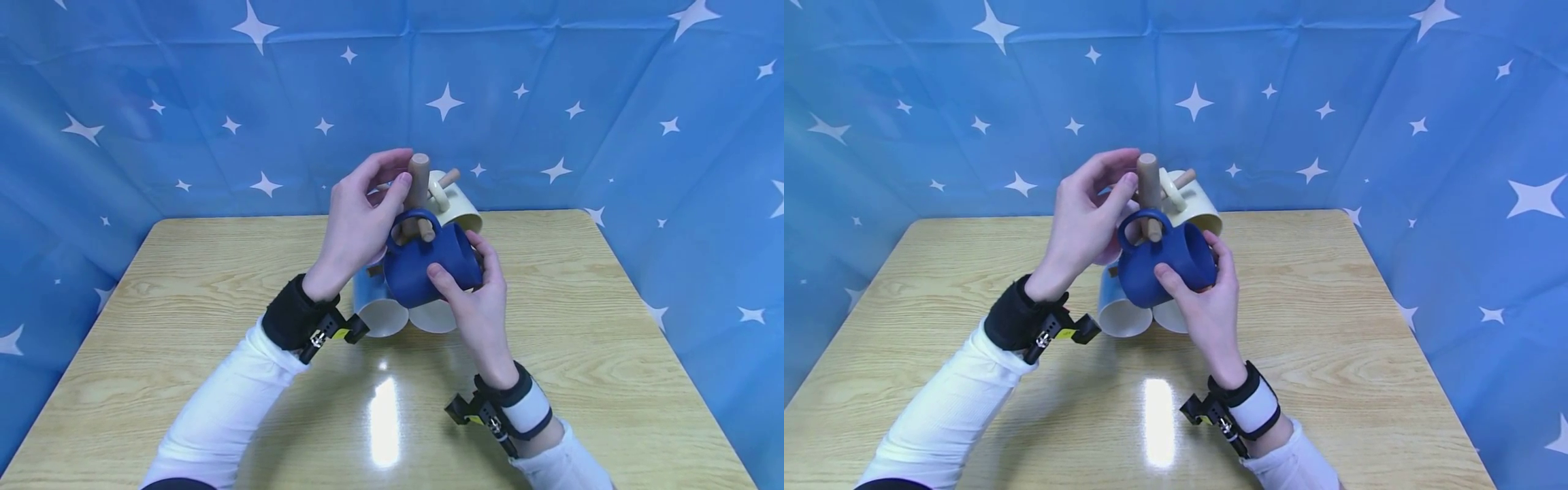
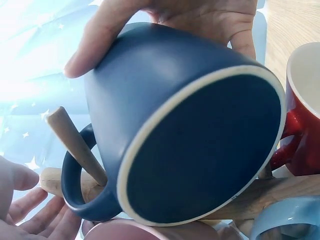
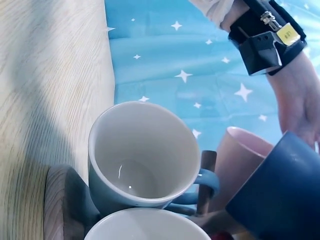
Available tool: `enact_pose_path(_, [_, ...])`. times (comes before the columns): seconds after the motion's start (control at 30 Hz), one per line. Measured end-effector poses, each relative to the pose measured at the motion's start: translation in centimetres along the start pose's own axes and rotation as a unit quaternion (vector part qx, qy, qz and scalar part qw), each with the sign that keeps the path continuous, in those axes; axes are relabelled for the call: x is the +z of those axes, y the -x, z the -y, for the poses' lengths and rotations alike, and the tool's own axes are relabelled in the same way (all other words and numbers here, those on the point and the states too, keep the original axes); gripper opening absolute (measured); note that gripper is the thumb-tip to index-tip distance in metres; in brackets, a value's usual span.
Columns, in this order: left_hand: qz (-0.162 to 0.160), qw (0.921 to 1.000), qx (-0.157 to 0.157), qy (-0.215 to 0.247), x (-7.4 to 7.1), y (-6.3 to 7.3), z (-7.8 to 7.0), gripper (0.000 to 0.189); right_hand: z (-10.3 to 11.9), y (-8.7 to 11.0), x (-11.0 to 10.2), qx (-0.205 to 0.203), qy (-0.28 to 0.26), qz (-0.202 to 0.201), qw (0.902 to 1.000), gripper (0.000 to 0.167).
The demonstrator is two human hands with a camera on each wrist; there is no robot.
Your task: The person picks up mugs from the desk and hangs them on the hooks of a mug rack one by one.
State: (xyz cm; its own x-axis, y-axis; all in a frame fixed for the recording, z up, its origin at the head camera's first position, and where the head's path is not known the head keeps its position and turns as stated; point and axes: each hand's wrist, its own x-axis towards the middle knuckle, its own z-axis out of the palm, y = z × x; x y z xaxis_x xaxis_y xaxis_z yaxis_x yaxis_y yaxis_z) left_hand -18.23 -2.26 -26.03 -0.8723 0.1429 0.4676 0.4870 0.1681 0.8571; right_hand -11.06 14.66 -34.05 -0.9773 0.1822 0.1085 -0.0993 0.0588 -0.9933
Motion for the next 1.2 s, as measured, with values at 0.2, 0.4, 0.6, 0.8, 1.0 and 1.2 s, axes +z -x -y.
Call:
enact_pose_path(0.2, [-0.002,1.0,0.0,-0.001,0.0,0.0,0.0,0.034,0.0,-0.1,-0.1,-0.004,0.017,0.008,0.9998,0.073])
enact_pose_path(0.4, [-0.001,1.0,0.0,0.002,0.0,0.3,0.0,0.034,-0.1,-0.1,-0.4,-0.01,0.026,0.015,0.9995,0.073])
enact_pose_path(0.6, [-0.002,1.0,0.003,-0.002,-0.2,0.5,0.0,0.035,-0.3,-0.3,-0.6,-0.044,0.037,0.01,0.9983,0.077])
enact_pose_path(0.8, [-0.006,0.9999,0.008,-0.002,-0.6,1.1,0.0,0.036,-0.3,-0.3,-0.9,-0.052,0.046,0.008,0.9976,0.079])
enact_pose_path(1.0, [-0.024,0.9995,0.02,0.0,-1.4,1.9,0.1,0.035,-0.3,-0.7,-1.4,-0.076,0.074,0.004,0.9944,0.08])
enact_pose_path(1.2, [-0.048,0.997,0.041,-0.044,-2.6,2.9,0.6,0.034,-0.4,-1.5,-2.7,-0.13,0.094,-0.01,0.987,0.077])
